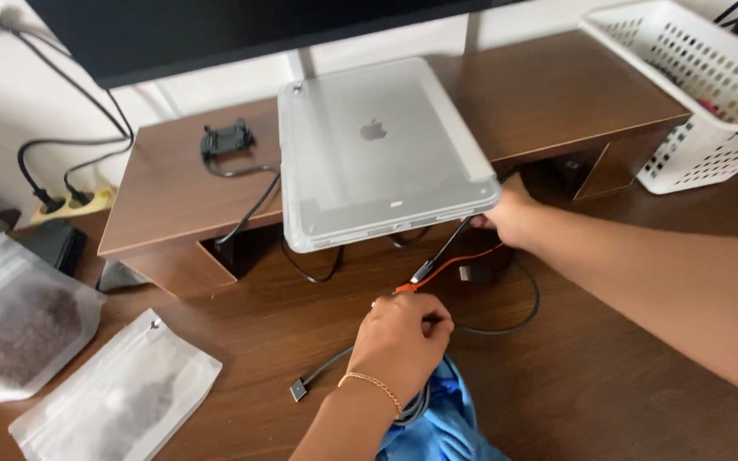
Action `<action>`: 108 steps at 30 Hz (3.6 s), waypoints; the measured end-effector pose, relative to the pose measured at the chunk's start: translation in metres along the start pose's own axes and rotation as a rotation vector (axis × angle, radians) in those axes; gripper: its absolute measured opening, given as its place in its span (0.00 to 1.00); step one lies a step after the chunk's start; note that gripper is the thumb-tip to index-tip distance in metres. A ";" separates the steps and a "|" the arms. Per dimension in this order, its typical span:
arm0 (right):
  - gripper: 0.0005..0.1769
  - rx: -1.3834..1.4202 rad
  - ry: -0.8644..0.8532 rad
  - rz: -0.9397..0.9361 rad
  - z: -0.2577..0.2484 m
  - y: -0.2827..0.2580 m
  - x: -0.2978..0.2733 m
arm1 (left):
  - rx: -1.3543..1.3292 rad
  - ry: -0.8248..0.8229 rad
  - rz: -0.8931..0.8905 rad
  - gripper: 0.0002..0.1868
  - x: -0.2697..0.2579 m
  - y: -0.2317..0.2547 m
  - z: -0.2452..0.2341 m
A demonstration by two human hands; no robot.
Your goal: Organize electronic cables and clean a computer monitor on a desk.
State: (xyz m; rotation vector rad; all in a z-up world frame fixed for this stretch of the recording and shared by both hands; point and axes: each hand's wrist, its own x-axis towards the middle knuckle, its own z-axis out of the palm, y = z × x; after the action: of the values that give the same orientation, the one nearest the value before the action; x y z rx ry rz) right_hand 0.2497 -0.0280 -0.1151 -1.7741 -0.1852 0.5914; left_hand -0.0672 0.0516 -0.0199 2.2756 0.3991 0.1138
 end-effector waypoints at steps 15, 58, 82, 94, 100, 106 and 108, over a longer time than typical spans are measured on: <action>0.18 0.008 0.171 0.042 0.003 -0.045 -0.045 | -1.236 0.171 -0.356 0.33 0.047 0.038 -0.026; 0.26 0.534 0.189 -0.364 -0.197 -0.167 -0.312 | -0.338 -0.253 0.206 0.24 -0.026 0.127 0.028; 0.34 0.063 0.084 0.278 -0.200 -0.042 -0.324 | -1.322 -0.393 -0.344 0.15 0.017 0.136 0.031; 0.32 0.162 0.302 0.518 -0.277 0.113 -0.283 | -1.469 -0.548 -0.297 0.15 0.019 0.131 0.089; 0.26 0.256 0.215 0.434 -0.249 0.119 -0.283 | -1.379 -0.513 -0.410 0.20 0.024 0.121 0.110; 0.25 0.352 0.355 0.351 -0.200 0.085 -0.286 | -1.312 -0.399 -0.459 0.20 0.030 0.121 0.107; 0.23 0.444 0.364 0.258 -0.198 0.102 -0.274 | -1.457 -0.272 -0.496 0.19 0.045 0.110 0.118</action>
State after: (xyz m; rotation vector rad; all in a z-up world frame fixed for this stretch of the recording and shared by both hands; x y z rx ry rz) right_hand 0.0918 -0.3435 -0.0962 -1.4461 0.4043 0.4380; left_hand 0.0270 -0.0869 -0.0204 0.7126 0.4841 -0.1338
